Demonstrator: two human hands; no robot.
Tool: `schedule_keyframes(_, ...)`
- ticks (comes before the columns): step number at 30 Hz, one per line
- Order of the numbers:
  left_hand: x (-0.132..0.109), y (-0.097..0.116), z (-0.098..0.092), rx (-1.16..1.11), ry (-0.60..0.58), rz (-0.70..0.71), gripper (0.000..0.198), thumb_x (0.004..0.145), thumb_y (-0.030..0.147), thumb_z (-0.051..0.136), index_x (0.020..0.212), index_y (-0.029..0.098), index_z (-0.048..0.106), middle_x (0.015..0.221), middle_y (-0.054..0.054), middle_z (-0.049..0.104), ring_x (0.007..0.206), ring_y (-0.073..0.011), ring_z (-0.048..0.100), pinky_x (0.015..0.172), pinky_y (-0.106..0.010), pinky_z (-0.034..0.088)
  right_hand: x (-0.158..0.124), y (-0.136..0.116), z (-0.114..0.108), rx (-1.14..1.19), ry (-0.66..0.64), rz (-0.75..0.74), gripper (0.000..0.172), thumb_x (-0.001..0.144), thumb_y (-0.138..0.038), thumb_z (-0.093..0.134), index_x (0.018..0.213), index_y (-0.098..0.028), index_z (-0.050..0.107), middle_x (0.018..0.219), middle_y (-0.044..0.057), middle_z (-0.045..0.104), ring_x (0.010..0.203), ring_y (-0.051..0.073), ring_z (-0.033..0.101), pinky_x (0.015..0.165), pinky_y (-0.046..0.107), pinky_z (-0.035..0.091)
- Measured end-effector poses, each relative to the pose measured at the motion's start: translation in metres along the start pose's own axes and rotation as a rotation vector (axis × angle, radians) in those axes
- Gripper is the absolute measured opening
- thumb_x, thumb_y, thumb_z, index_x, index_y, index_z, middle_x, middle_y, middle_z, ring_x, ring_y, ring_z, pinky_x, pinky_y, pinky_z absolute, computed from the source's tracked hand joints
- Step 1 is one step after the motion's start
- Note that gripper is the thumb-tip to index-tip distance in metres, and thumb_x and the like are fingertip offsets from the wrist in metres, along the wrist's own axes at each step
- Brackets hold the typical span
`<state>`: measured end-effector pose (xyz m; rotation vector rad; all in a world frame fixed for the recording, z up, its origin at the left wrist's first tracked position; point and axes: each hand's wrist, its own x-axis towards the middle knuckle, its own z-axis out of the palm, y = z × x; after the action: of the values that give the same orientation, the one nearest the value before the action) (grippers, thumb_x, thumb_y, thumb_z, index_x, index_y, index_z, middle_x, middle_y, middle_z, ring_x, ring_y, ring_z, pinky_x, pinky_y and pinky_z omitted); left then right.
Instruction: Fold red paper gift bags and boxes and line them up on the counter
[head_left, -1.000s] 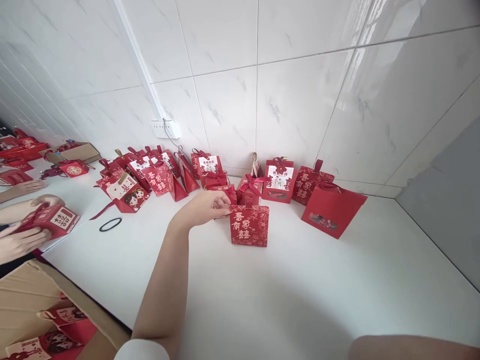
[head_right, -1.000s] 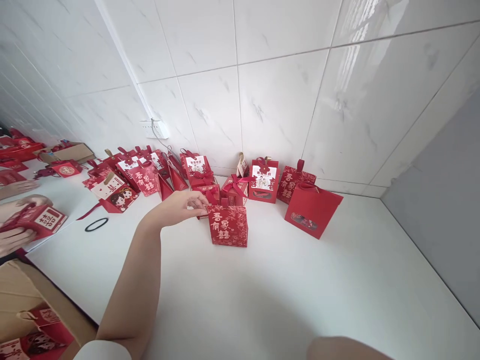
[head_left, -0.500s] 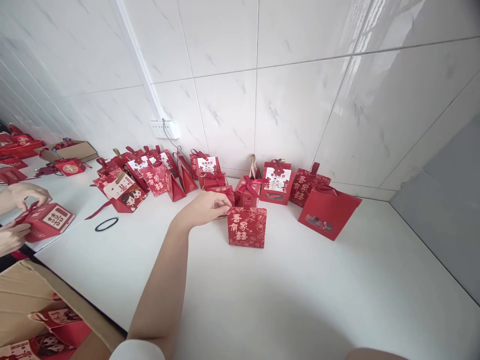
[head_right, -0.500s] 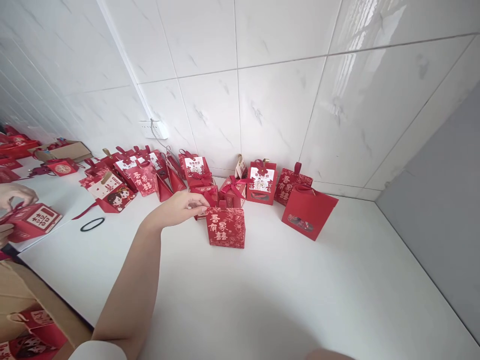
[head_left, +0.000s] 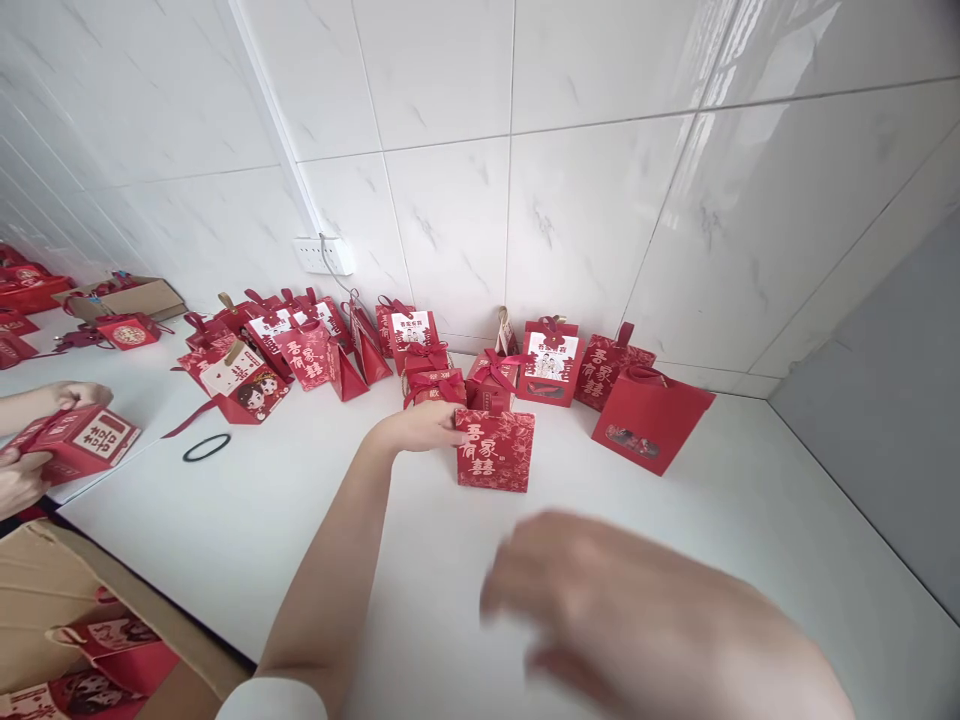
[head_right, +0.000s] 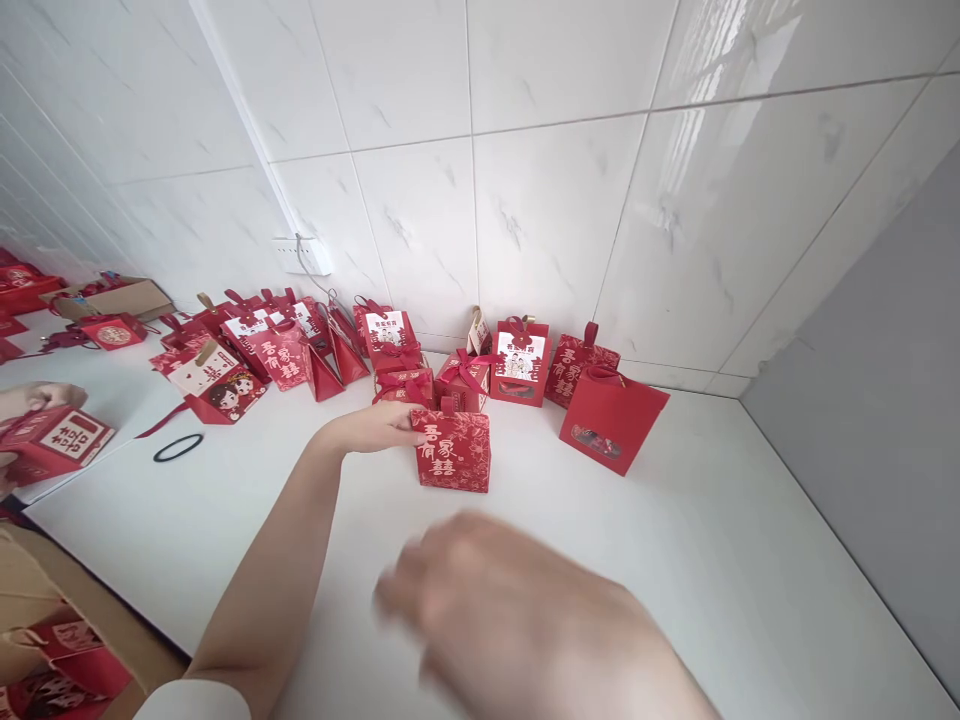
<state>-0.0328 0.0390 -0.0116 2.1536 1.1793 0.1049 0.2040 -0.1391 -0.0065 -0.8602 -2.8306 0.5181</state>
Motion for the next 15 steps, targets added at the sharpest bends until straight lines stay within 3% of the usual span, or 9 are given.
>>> schedule_keyframes(3, 0.002, -0.002, 0.003, -0.056, -0.087, 0.055, 0.036, 0.072, 0.039, 0.063, 0.102, 0.021, 0.06, 0.098, -0.003, 0.065, 0.088, -0.0195, 0.06, 0.07, -0.026, 0.046, 0.032, 0.035, -0.027, -0.131, 0.346, 0.419, 0.023, 0.082, -0.019, 0.057, 0.103, -0.028, 0.062, 0.077, 0.007, 0.068, 0.068, 0.025, 0.064, 0.058, 0.034, 0.044)
schedule_keyframes(5, -0.002, 0.0, 0.002, -0.105, -0.096, 0.04, 0.052, 0.07, 0.04, 0.066, 0.119, 0.024, 0.055, 0.109, -0.004, 0.064, 0.097, -0.0204, 0.06, 0.076, -0.026, 0.047, 0.042, 0.058, -0.035, -0.157, 0.377, 0.632, 0.027, 0.078, -0.017, 0.059, 0.105, -0.024, 0.059, 0.067, 0.007, 0.065, 0.056, 0.024, 0.061, 0.049, 0.032, 0.038)
schedule_keyframes(7, -0.008, 0.006, -0.001, -0.162, -0.134, 0.004, 0.065, 0.072, 0.042, 0.066, 0.132, 0.028, 0.046, 0.109, -0.005, 0.065, 0.098, -0.02, 0.061, 0.078, -0.027, 0.047, 0.044, 0.076, -0.037, -0.063, 0.331, 0.65, 0.031, 0.079, -0.019, 0.058, 0.11, -0.024, 0.057, 0.074, 0.008, 0.068, 0.061, 0.024, 0.063, 0.049, 0.031, 0.038)
schedule_keyframes(9, -0.014, 0.013, -0.004, -0.223, -0.149, 0.02, 0.069, 0.076, 0.042, 0.064, 0.138, 0.031, 0.037, 0.112, -0.006, 0.064, 0.103, -0.0195, 0.061, 0.084, -0.029, 0.047, 0.042, 0.085, -0.036, 0.055, 0.317, 0.57, 0.032, 0.084, -0.024, 0.055, 0.116, -0.026, 0.055, 0.095, 0.008, 0.069, 0.08, 0.026, 0.065, 0.054, 0.031, 0.042)
schedule_keyframes(11, -0.017, 0.019, -0.006, -0.274, -0.082, 0.079, 0.071, 0.078, 0.041, 0.063, 0.142, 0.035, 0.031, 0.123, -0.007, 0.059, 0.114, -0.0196, 0.056, 0.092, -0.031, 0.044, 0.041, 0.088, -0.037, 0.131, 0.329, 0.505, 0.029, 0.087, -0.03, 0.051, 0.116, -0.028, 0.055, 0.11, 0.007, 0.066, 0.093, 0.026, 0.063, 0.061, 0.031, 0.045)
schedule_keyframes(15, -0.013, 0.021, -0.005, -0.331, 0.072, 0.139, 0.073, 0.08, 0.042, 0.061, 0.144, 0.035, 0.026, 0.141, -0.01, 0.045, 0.126, -0.0216, 0.047, 0.098, -0.036, 0.042, 0.046, 0.088, -0.04, 0.101, 0.444, 0.563, 0.018, 0.089, -0.034, 0.048, 0.1, -0.025, 0.057, 0.106, 0.008, 0.063, 0.087, 0.024, 0.062, 0.062, 0.031, 0.046)
